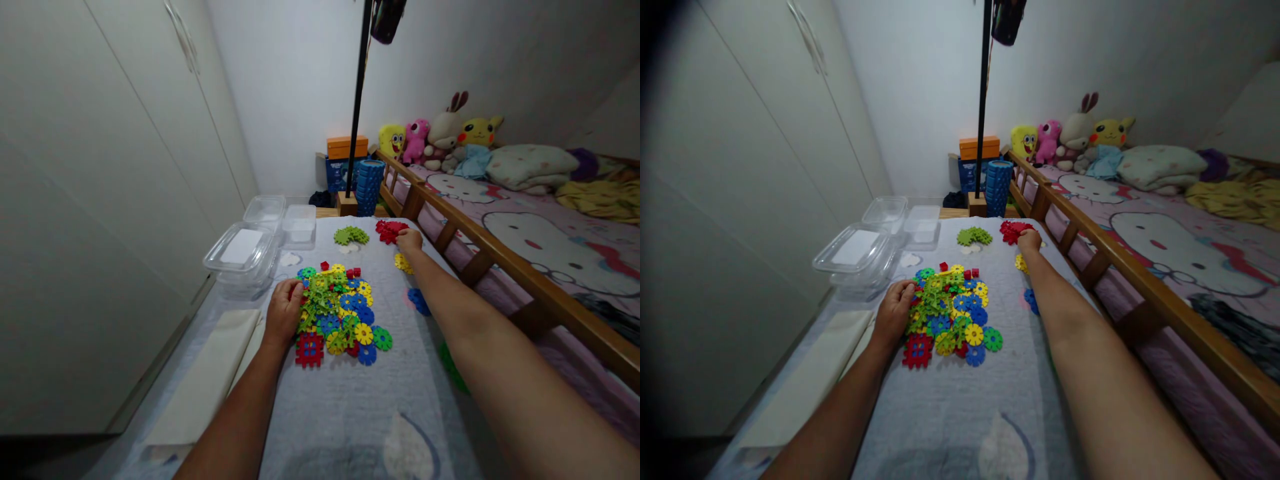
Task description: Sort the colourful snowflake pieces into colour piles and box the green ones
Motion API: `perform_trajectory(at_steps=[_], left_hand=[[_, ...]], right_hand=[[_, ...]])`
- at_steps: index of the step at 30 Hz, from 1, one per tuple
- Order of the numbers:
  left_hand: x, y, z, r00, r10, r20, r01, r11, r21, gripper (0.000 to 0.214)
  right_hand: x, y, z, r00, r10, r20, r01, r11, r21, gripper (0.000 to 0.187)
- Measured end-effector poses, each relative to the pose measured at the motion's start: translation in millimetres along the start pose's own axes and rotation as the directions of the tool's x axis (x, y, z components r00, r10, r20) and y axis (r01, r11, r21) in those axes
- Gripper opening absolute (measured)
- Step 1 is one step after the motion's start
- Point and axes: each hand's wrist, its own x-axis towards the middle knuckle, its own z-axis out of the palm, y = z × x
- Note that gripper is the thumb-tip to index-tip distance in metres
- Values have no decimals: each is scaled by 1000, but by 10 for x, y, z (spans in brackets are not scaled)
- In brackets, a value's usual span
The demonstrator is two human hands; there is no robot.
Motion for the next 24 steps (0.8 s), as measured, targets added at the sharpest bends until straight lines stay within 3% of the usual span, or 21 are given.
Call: perform_trajectory(at_steps=[4, 12, 18, 20, 24], left_hand=[[0, 11, 5, 1000, -17, 1, 17, 1000, -7, 36], [-4, 31, -4, 1000, -15, -3, 15, 1000, -8, 35], [-11, 9, 3, 1000, -25, -9, 25, 1000, -10, 36], [-12, 11, 5, 999, -34, -11, 34, 999, -15, 37], [-12, 31, 2, 999, -48, -21, 47, 998, -35, 38]], right_hand=[[-65, -43, -35, 1000, 25, -9, -26, 997, -69, 39], [-385, -219, 11, 986, -35, 165, 65, 981, -183, 32], [-675, -444, -51, 976, -81, 204, 121, 973, -196, 42], [-816, -537, -51, 955, -133, 263, 179, 972, -156, 38], [-1154, -661, 0, 862, -297, 411, 317, 948, 19, 34]])
